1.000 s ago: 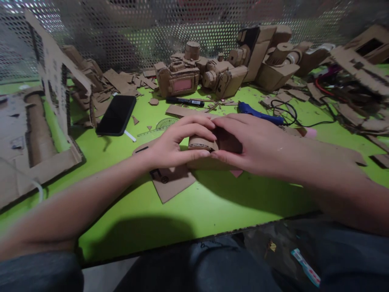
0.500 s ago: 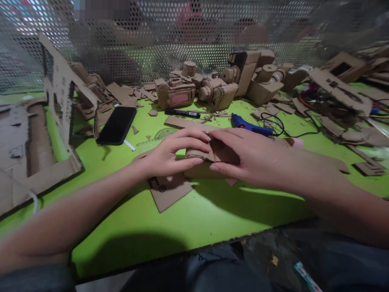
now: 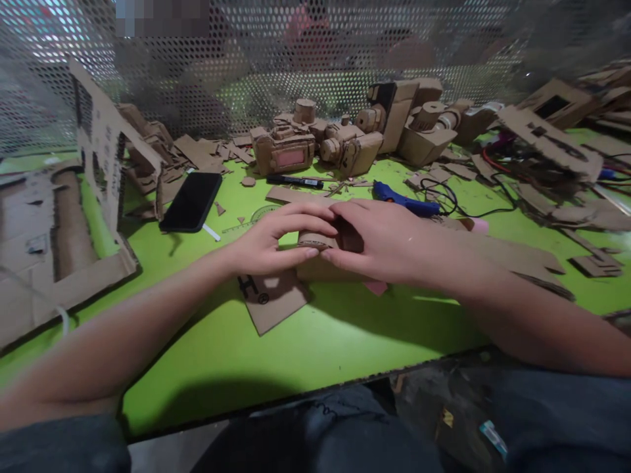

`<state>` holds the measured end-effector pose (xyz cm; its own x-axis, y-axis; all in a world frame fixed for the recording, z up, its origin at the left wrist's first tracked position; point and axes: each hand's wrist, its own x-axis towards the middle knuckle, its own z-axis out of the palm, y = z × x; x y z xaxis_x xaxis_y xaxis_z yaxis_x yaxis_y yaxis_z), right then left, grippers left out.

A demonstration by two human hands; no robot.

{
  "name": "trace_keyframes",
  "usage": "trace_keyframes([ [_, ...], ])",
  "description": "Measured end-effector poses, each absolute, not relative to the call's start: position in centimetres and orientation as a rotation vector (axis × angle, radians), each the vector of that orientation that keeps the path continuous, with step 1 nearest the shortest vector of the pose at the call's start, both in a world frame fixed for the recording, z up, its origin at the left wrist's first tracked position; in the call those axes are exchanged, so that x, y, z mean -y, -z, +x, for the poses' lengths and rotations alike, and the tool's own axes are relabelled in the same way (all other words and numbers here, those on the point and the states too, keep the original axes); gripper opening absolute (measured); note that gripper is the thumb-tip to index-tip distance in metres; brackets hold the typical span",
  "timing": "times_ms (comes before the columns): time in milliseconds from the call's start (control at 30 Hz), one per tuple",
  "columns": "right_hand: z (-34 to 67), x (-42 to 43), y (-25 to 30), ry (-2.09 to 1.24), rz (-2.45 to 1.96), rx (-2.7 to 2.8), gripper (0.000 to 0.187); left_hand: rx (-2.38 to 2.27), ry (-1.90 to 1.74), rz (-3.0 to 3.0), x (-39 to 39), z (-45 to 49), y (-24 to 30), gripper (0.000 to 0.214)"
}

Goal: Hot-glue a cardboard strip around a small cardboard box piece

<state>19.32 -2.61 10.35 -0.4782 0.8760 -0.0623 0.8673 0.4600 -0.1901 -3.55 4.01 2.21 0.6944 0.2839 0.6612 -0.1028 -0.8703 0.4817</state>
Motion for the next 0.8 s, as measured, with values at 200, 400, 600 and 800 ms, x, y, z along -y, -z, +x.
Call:
trace_keyframes([
  [200,19.67,2.66,-10.30,-0.319,-1.518,2.633,0.044,-0.082,-1.069,2.388,-3.84,-3.39,-2.35,0.037],
  [400,19.49,2.56,-10.21,-0.309,-1.541,2.634,0.045,-0.087,-1.088,2.374,-3.91,-3.26,-2.23,0.036],
  [600,19.62,2.44,-10.11,-0.302,-1.518,2.636,0.046,-0.111,-1.064,2.364,-3.86,-3.29,-2.33,0.036],
  [800,19.70,2.50,-10.05,-0.320,-1.489,2.604,0.047,-0.146,-1.040,2.327,-3.67,-3.33,-2.36,0.035],
])
